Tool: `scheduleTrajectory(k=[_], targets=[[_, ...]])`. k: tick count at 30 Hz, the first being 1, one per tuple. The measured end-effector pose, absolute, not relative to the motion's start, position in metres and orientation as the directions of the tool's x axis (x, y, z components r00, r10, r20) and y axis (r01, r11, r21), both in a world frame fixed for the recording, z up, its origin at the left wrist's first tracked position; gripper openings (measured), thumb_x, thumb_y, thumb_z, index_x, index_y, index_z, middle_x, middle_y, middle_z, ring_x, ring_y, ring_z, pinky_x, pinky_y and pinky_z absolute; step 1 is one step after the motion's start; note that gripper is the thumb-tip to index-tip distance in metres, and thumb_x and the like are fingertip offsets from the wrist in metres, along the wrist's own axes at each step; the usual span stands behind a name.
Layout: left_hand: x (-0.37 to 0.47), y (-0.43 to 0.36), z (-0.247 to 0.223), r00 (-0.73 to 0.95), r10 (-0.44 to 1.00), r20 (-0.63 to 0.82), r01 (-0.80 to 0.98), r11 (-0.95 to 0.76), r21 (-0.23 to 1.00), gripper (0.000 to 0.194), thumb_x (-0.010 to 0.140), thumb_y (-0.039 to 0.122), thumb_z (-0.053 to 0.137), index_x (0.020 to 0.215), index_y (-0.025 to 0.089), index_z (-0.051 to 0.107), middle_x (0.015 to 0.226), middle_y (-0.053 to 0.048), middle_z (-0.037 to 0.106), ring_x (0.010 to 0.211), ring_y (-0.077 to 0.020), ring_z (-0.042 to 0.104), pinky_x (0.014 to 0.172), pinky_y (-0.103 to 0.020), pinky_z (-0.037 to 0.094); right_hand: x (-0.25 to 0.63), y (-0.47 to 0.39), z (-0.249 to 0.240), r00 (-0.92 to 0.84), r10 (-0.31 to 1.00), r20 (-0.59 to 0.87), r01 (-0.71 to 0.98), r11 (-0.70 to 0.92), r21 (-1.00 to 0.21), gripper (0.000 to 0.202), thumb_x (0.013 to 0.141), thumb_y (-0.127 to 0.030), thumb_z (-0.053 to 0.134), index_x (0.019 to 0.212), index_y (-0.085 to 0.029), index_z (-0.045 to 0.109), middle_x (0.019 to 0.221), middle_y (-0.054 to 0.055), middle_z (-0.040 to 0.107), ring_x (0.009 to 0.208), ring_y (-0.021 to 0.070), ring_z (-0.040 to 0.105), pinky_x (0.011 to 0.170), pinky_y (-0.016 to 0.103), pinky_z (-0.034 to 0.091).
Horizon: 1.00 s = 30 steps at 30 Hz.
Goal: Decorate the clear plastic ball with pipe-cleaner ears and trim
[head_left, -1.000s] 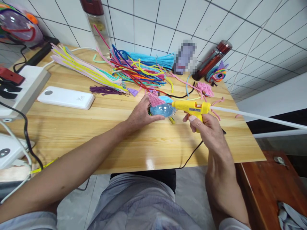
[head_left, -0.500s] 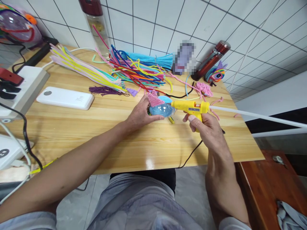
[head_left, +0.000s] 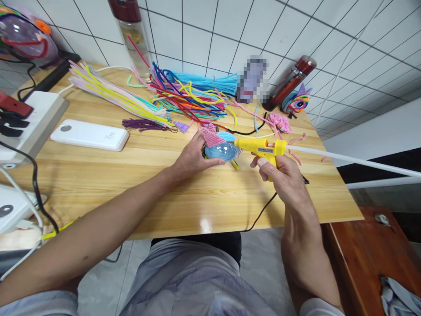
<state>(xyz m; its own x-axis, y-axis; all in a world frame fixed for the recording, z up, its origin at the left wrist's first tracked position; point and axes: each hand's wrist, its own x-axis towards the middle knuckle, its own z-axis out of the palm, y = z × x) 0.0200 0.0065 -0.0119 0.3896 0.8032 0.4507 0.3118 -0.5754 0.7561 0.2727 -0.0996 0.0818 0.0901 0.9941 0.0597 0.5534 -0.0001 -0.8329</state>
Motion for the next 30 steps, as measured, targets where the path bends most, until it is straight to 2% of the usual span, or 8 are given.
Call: scheduleTrajectory(k=[10,18,30], targets=[[0.0202,0.0068,-0.0106,0.394,0.81,0.434,0.322,-0.564,0.761,0.073,0.077,0.056,0.09,0.135,0.02,0.064,0.142,-0.015,0.065,0.139,-0.0349,0.06,0.121,-0.051,0.048,0.2719,-0.1011,0.0825,0.1,0.992,0.082,0.572,0.01,-0.82,0.053,0.09,-0.074,0.069,0.076,-0.024,0.07,0.069,0.003,0.062,0.072,0.0204,0.059,0.065,0.033,0.046],[0.0195,0.0065,-0.0112,0.396,0.813,0.426,0.331,-0.56,0.76,0.074,0.077,0.057,0.09,0.136,0.019,0.064,0.145,-0.015,0.064,0.142,-0.0354,0.057,0.123,-0.051,0.046,0.2709,-0.1034,0.0825,0.086,0.993,0.082,0.55,0.022,-0.835,0.047,0.093,-0.069,0.07,0.082,-0.023,0.074,0.065,0.001,0.059,0.065,0.0184,0.055,0.064,0.033,0.044],[0.0207,0.0082,-0.0135,0.389,0.809,0.441,0.322,-0.568,0.758,0.077,0.076,0.057,0.091,0.137,0.02,0.064,0.15,-0.016,0.063,0.144,-0.0352,0.057,0.125,-0.051,0.045,0.2721,-0.1025,0.0817,0.096,0.992,0.08,0.547,0.015,-0.837,0.048,0.092,-0.068,0.07,0.076,-0.023,0.071,0.067,0.002,0.062,0.07,0.02,0.059,0.063,0.032,0.044]])
